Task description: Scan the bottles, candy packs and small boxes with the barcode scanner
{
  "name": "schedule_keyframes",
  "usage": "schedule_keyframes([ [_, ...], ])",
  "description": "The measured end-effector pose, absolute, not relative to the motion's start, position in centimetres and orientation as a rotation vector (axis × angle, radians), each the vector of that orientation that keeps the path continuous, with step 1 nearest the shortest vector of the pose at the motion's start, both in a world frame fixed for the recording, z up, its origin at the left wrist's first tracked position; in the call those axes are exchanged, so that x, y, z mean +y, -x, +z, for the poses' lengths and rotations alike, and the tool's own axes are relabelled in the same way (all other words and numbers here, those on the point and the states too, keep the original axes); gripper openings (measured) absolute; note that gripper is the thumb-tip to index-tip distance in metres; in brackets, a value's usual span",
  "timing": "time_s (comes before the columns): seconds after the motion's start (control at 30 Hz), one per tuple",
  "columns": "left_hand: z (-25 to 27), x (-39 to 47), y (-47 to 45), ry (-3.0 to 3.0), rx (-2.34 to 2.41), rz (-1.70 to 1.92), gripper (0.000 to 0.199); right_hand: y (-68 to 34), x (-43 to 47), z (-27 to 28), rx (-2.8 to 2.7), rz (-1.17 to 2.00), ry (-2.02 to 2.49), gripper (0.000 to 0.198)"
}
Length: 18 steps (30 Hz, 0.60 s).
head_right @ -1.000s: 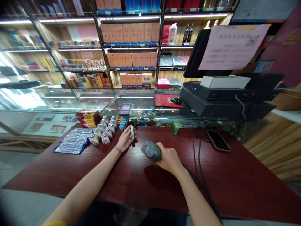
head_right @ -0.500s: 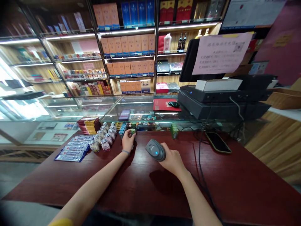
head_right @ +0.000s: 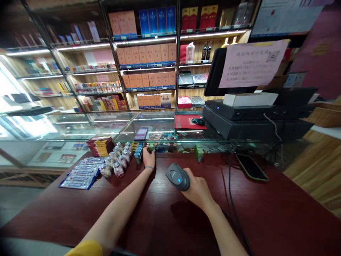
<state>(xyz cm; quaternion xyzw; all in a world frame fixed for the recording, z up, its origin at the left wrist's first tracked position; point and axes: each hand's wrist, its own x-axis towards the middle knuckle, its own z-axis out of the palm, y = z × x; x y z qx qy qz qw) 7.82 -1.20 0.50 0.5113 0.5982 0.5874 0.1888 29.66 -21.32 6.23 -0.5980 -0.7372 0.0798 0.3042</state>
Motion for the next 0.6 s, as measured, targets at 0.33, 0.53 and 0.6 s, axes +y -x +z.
schedule_keyframes([
  [0.33,-0.2,-0.6,-7.9,-1.408,1.650,1.648,0.036,-29.9,-21.5,7.0,-1.975,0.269,1.542,0.039],
  [0.53,0.4,-1.2,-8.0,-1.454,1.580,1.693,0.050,-30.1,-21.2,6.4,-1.934,0.218,1.556,0.038],
  [0.6,0.8,-1.7,-8.1,-1.532,1.559,1.730,0.055,-30.2,-21.1,6.1,-1.883,0.135,1.604,0.036],
])
